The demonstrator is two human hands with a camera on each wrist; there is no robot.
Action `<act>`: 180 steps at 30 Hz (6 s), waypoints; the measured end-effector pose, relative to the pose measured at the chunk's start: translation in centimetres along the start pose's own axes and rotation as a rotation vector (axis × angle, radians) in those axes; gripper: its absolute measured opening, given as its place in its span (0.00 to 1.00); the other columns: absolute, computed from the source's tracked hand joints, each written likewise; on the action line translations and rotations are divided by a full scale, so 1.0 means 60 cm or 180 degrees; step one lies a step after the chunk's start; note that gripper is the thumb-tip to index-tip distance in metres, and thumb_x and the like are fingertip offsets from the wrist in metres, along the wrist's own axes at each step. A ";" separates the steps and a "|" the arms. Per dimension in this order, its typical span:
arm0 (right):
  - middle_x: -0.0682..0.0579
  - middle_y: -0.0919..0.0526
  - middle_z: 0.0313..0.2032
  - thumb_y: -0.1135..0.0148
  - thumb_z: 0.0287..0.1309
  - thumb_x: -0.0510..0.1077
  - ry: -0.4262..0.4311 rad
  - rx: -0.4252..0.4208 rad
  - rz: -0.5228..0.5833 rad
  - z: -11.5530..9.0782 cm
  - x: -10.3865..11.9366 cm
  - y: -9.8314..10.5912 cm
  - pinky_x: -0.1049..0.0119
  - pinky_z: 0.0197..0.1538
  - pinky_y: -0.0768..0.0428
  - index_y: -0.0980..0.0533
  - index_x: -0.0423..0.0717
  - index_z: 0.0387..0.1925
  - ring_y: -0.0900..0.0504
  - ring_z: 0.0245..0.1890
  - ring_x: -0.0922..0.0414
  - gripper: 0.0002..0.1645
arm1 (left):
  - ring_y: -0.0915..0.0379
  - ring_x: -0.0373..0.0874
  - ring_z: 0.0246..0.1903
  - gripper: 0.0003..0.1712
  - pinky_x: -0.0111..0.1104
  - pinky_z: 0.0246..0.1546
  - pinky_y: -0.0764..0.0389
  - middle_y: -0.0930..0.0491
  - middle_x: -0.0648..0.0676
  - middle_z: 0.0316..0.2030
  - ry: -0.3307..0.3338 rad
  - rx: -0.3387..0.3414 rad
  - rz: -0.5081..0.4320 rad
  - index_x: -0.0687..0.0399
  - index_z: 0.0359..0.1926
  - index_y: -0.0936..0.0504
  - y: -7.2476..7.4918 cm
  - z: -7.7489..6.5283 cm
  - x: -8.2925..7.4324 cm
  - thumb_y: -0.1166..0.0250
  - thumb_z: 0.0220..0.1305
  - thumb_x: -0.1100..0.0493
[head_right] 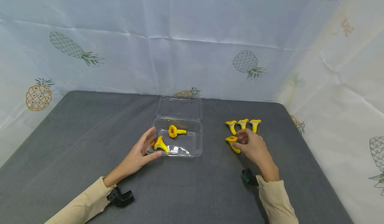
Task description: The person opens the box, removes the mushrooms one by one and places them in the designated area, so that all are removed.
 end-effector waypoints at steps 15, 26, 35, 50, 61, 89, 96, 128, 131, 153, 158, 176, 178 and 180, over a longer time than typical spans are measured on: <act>0.37 0.20 0.55 0.32 0.62 0.50 0.0274 -0.0139 0.0180 -0.015 0.040 0.013 0.51 0.45 0.15 0.28 0.38 0.60 0.18 0.50 0.43 0.31 | 0.60 0.60 0.78 0.54 0.57 0.75 0.49 0.61 0.58 0.79 0.0002 -0.0013 0.0007 0.53 0.79 0.60 0.000 0.001 0.001 0.33 0.66 0.54; 0.39 0.20 0.52 0.31 0.61 0.46 0.0576 -0.0343 0.0443 -0.024 0.079 0.003 0.49 0.50 0.16 0.26 0.38 0.57 0.16 0.48 0.44 0.26 | 0.60 0.60 0.78 0.53 0.57 0.75 0.49 0.61 0.59 0.79 -0.0027 0.0006 -0.0004 0.54 0.79 0.60 -0.001 0.002 0.001 0.33 0.67 0.54; 0.41 0.18 0.51 0.30 0.58 0.38 0.0973 -0.0521 0.0496 -0.029 0.114 -0.023 0.51 0.50 0.15 0.24 0.38 0.55 0.16 0.48 0.46 0.23 | 0.59 0.60 0.78 0.54 0.55 0.75 0.48 0.61 0.59 0.79 -0.0001 0.0004 -0.0020 0.54 0.79 0.60 -0.001 0.002 0.002 0.33 0.66 0.55; 0.44 0.17 0.52 0.30 0.59 0.40 0.1305 -0.0216 0.0599 -0.021 0.188 -0.073 0.54 0.52 0.15 0.24 0.39 0.56 0.16 0.49 0.49 0.24 | 0.60 0.59 0.78 0.54 0.56 0.75 0.48 0.60 0.59 0.79 -0.0003 -0.0017 -0.0019 0.53 0.79 0.59 -0.001 0.001 0.001 0.33 0.66 0.54; 0.43 0.17 0.52 0.32 0.61 0.41 0.1445 0.0050 0.0656 -0.005 0.237 -0.112 0.51 0.54 0.16 0.23 0.38 0.56 0.17 0.49 0.46 0.22 | 0.59 0.60 0.78 0.54 0.55 0.75 0.48 0.60 0.58 0.79 0.0015 -0.0028 -0.0023 0.53 0.79 0.59 0.000 0.002 0.002 0.32 0.66 0.55; 0.43 0.17 0.53 0.34 0.64 0.43 0.1645 0.0534 0.0522 0.023 0.295 -0.172 0.55 0.53 0.16 0.23 0.37 0.57 0.17 0.48 0.50 0.23 | 0.59 0.59 0.78 0.54 0.56 0.75 0.46 0.60 0.59 0.79 0.0017 0.0012 -0.0084 0.53 0.79 0.60 0.001 -0.002 -0.001 0.33 0.66 0.56; 0.44 0.16 0.52 0.34 0.64 0.44 0.1611 0.0685 0.0460 0.033 0.306 -0.191 0.57 0.51 0.16 0.23 0.38 0.58 0.16 0.47 0.52 0.23 | 0.60 0.60 0.78 0.53 0.56 0.75 0.47 0.61 0.59 0.79 0.0010 0.0036 -0.0105 0.52 0.79 0.61 0.000 -0.002 -0.003 0.34 0.67 0.58; 0.50 0.13 0.40 0.34 0.63 0.51 0.1612 0.0931 0.0253 0.061 0.329 -0.229 0.70 0.41 0.18 0.23 0.39 0.58 0.15 0.38 0.59 0.27 | 0.64 0.59 0.78 0.54 0.61 0.74 0.51 0.66 0.58 0.80 0.0014 0.0040 -0.0069 0.50 0.80 0.66 -0.008 -0.003 0.000 0.36 0.69 0.56; 0.51 0.13 0.39 0.33 0.62 0.50 0.1620 0.0938 0.0261 0.063 0.329 -0.231 0.70 0.39 0.18 0.22 0.40 0.57 0.15 0.36 0.59 0.26 | 0.64 0.60 0.78 0.54 0.61 0.74 0.51 0.66 0.59 0.80 -0.0008 0.0032 -0.0077 0.50 0.80 0.65 -0.008 -0.003 -0.001 0.36 0.69 0.56; 0.48 0.15 0.46 0.34 0.64 0.48 0.1587 0.0982 0.0538 0.059 0.316 -0.214 0.64 0.48 0.16 0.27 0.39 0.62 0.16 0.45 0.57 0.29 | 0.62 0.59 0.78 0.54 0.56 0.76 0.50 0.65 0.58 0.80 -0.0042 -0.0018 -0.0064 0.51 0.80 0.64 -0.007 -0.003 -0.002 0.35 0.68 0.56; 0.49 0.15 0.45 0.35 0.64 0.48 0.1607 0.0919 0.0659 0.050 0.311 -0.205 0.66 0.47 0.16 0.27 0.39 0.61 0.16 0.43 0.57 0.28 | 0.61 0.59 0.78 0.55 0.54 0.76 0.49 0.64 0.59 0.79 -0.0022 -0.0036 -0.0054 0.52 0.80 0.64 -0.006 -0.003 -0.002 0.34 0.67 0.56; 0.45 0.17 0.53 0.31 0.61 0.47 0.1352 0.0363 0.0923 0.021 0.271 -0.150 0.64 0.49 0.14 0.29 0.40 0.62 0.15 0.46 0.53 0.31 | 0.60 0.61 0.78 0.55 0.53 0.76 0.49 0.64 0.59 0.80 0.0020 -0.0075 0.0023 0.53 0.80 0.62 -0.007 0.000 0.001 0.33 0.66 0.55; 0.45 0.17 0.53 0.31 0.61 0.47 0.1293 0.0290 0.0975 0.017 0.264 -0.143 0.63 0.48 0.14 0.28 0.40 0.62 0.15 0.46 0.53 0.31 | 0.60 0.60 0.78 0.55 0.53 0.76 0.50 0.64 0.58 0.80 0.0027 -0.0081 0.0020 0.52 0.80 0.62 -0.006 -0.001 0.001 0.33 0.66 0.55; 0.45 0.17 0.52 0.31 0.61 0.46 0.1246 0.0227 0.1059 0.014 0.259 -0.135 0.61 0.49 0.14 0.28 0.41 0.62 0.15 0.46 0.53 0.31 | 0.60 0.60 0.78 0.55 0.53 0.76 0.50 0.64 0.58 0.80 0.0027 -0.0090 0.0015 0.53 0.80 0.62 -0.006 0.000 0.001 0.33 0.66 0.55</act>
Point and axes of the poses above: each hand's wrist, its own z-axis towards the middle knuckle, its own y-axis out of the back of the hand, x = y × z, the point moved 7 cm from there along z, towards the middle knuckle
